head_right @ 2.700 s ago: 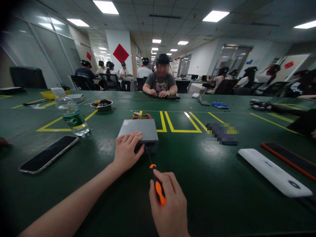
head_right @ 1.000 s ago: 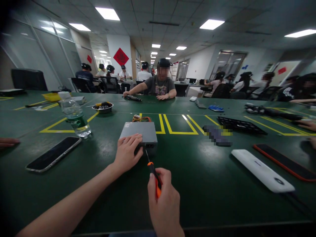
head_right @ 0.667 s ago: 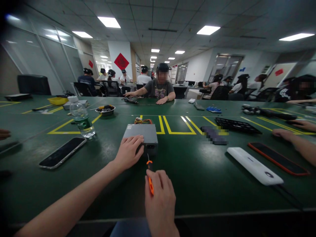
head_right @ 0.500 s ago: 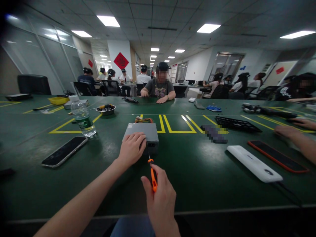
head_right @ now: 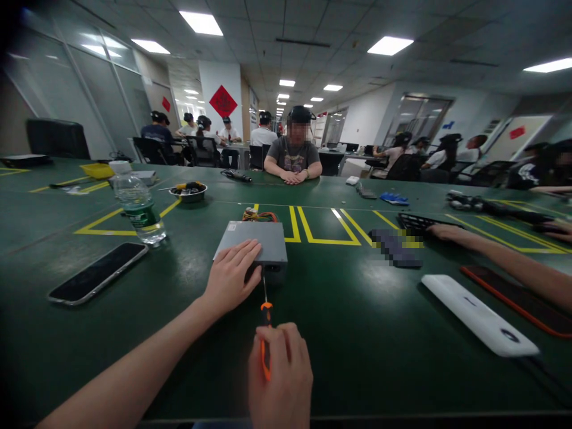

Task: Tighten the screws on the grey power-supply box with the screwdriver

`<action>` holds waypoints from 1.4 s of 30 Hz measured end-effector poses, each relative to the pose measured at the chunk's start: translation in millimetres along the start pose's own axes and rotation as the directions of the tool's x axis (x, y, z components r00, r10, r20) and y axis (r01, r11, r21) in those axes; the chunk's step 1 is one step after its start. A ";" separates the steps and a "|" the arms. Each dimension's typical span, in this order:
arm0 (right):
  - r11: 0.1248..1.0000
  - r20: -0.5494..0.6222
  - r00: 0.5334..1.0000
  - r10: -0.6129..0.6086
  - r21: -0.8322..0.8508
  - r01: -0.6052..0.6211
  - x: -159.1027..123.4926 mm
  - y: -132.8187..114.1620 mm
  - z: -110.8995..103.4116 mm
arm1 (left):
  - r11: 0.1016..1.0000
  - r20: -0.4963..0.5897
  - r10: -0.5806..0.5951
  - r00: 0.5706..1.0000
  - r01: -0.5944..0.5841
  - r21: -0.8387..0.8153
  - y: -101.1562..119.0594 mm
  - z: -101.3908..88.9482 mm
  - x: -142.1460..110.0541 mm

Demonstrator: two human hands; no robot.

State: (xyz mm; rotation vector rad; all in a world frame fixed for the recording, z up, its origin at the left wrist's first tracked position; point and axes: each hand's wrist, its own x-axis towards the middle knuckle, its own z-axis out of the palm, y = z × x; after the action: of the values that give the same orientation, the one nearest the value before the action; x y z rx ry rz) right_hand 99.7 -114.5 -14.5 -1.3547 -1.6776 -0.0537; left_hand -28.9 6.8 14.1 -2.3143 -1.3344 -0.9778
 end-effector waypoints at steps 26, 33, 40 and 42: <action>0.991 0.155 0.980 0.126 -0.055 -0.119 18.1 2.2 -14.9 | 1.000 -0.005 -0.015 1.000 0.015 -0.004 0.2 0.3 -0.4; 0.897 0.096 0.967 -0.235 -0.363 0.254 24.3 4.4 -16.9 | 1.000 -0.006 -0.024 1.000 0.024 -0.008 -0.2 1.7 -0.6; 0.941 0.099 0.982 -0.164 -0.282 0.185 19.0 5.1 -13.3 | 1.000 -0.016 -0.018 1.000 0.018 -0.007 -0.1 2.5 -1.2; 0.975 0.138 0.989 -0.051 -0.209 0.079 17.5 5.5 -14.0 | 1.000 -0.023 -0.021 1.000 0.021 -0.010 -0.2 2.8 -1.3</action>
State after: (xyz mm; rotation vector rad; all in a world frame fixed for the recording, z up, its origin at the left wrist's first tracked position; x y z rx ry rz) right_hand 113.8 -107.2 2.3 -1.4888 -1.8699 -0.1914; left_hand -28.4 7.6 11.1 -2.2936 -1.3507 -1.0171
